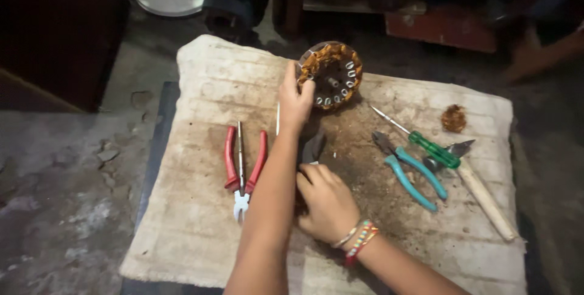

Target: The person repairs a motor coil assembly on a workspace. They use pliers, a screwdriver, and scissors to manipulate and cut wires and insulating materials while holding the assembly by hand.

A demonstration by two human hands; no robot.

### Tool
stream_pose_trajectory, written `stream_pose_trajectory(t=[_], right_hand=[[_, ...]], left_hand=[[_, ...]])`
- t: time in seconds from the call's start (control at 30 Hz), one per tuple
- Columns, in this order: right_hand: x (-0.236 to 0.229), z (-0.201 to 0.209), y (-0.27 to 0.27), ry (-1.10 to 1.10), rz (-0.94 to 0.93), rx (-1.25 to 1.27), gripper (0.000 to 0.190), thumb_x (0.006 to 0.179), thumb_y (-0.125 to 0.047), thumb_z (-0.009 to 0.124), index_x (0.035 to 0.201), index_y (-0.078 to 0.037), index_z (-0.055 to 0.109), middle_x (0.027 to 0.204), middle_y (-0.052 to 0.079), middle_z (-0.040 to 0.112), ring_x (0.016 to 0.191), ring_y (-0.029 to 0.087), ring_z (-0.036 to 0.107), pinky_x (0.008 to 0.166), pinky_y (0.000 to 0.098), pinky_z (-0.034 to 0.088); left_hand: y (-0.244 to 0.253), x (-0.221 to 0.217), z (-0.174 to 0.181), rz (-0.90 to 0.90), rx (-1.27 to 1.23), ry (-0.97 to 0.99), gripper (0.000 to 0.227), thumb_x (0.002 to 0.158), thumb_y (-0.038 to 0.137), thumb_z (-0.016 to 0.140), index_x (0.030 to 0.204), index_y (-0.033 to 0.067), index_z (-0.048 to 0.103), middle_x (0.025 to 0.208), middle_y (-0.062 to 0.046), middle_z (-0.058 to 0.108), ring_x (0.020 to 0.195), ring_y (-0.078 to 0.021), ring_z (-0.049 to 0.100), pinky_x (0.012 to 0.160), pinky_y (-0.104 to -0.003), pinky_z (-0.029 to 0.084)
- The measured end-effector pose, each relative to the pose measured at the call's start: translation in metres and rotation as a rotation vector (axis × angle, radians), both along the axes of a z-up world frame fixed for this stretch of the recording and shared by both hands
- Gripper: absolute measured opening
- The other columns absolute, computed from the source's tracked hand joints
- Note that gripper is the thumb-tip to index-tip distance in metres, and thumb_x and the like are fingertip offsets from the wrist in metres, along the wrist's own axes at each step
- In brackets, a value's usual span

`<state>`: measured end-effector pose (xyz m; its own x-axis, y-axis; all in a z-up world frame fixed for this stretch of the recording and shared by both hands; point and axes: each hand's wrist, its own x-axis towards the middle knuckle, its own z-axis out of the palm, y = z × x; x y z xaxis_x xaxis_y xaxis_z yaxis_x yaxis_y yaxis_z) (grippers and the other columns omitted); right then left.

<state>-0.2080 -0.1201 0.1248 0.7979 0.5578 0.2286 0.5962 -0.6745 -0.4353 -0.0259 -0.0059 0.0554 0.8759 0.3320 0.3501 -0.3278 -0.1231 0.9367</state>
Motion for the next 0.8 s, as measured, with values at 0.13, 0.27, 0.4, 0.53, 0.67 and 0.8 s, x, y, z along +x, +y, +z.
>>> stream_pose_trajectory(t=[0.13, 0.27, 0.4, 0.53, 0.67, 0.8], right_hand=[[-0.001, -0.007, 0.009, -0.030, -0.028, -0.012, 0.057, 0.063, -0.013, 0.074, 0.117, 0.002, 0.063, 0.121, 0.019, 0.060, 0.110, 0.037, 0.058, 0.093, 0.0453, 0.050], [-0.001, -0.003, 0.005, -0.003, -0.013, -0.031, 0.052, 0.064, -0.014, 0.076, 0.114, 0.000, 0.066, 0.120, 0.017, 0.061, 0.109, 0.037, 0.060, 0.091, 0.0462, 0.051], [-0.001, -0.001, 0.009, 0.048, -0.087, -0.094, 0.038, 0.066, -0.011, 0.073, 0.102, -0.001, 0.067, 0.110, 0.018, 0.067, 0.099, 0.037, 0.064, 0.079, 0.0461, 0.055], [-0.001, -0.001, 0.012, 0.088, -0.119, -0.245, 0.023, 0.065, -0.011, 0.071, 0.087, -0.005, 0.066, 0.085, 0.016, 0.070, 0.082, 0.036, 0.070, 0.074, 0.0480, 0.056], [0.000, -0.003, 0.018, 0.122, -0.097, -0.390, 0.016, 0.068, -0.013, 0.071, 0.082, -0.006, 0.068, 0.081, 0.018, 0.071, 0.073, 0.036, 0.072, 0.073, 0.0488, 0.056], [0.009, 0.008, 0.020, 0.255, -0.102, -0.430, 0.019, 0.075, -0.022, 0.073, 0.086, -0.007, 0.070, 0.083, 0.021, 0.072, 0.079, 0.038, 0.072, 0.075, 0.0486, 0.057]], left_hand=[[0.000, -0.004, 0.006, -0.022, -0.043, -0.076, 0.031, 0.088, 0.014, 0.055, 0.116, 0.0026, 0.058, 0.093, -0.018, 0.072, 0.084, -0.0301, 0.072, 0.080, -0.039, 0.056], [0.001, -0.005, 0.011, -0.001, -0.032, 0.005, 0.034, 0.087, 0.015, 0.056, 0.118, 0.0024, 0.057, 0.090, -0.018, 0.070, 0.081, -0.0311, 0.071, 0.077, -0.039, 0.055], [0.001, -0.007, 0.009, 0.006, -0.014, 0.000, 0.035, 0.086, 0.015, 0.056, 0.119, 0.0022, 0.057, 0.091, -0.019, 0.070, 0.084, -0.0312, 0.070, 0.079, -0.040, 0.054], [0.001, 0.001, -0.001, 0.001, -0.015, -0.013, 0.031, 0.087, 0.014, 0.057, 0.115, 0.0021, 0.060, 0.092, -0.019, 0.070, 0.085, -0.0299, 0.068, 0.082, -0.039, 0.055], [0.002, 0.011, -0.015, -0.028, -0.034, -0.027, 0.034, 0.088, 0.015, 0.059, 0.120, 0.0009, 0.059, 0.095, -0.016, 0.071, 0.086, -0.0258, 0.067, 0.082, -0.037, 0.055], [0.002, 0.012, -0.019, -0.054, -0.071, -0.086, 0.039, 0.090, 0.013, 0.058, 0.126, -0.0007, 0.059, 0.102, -0.013, 0.072, 0.093, -0.0231, 0.068, 0.087, -0.035, 0.055]])
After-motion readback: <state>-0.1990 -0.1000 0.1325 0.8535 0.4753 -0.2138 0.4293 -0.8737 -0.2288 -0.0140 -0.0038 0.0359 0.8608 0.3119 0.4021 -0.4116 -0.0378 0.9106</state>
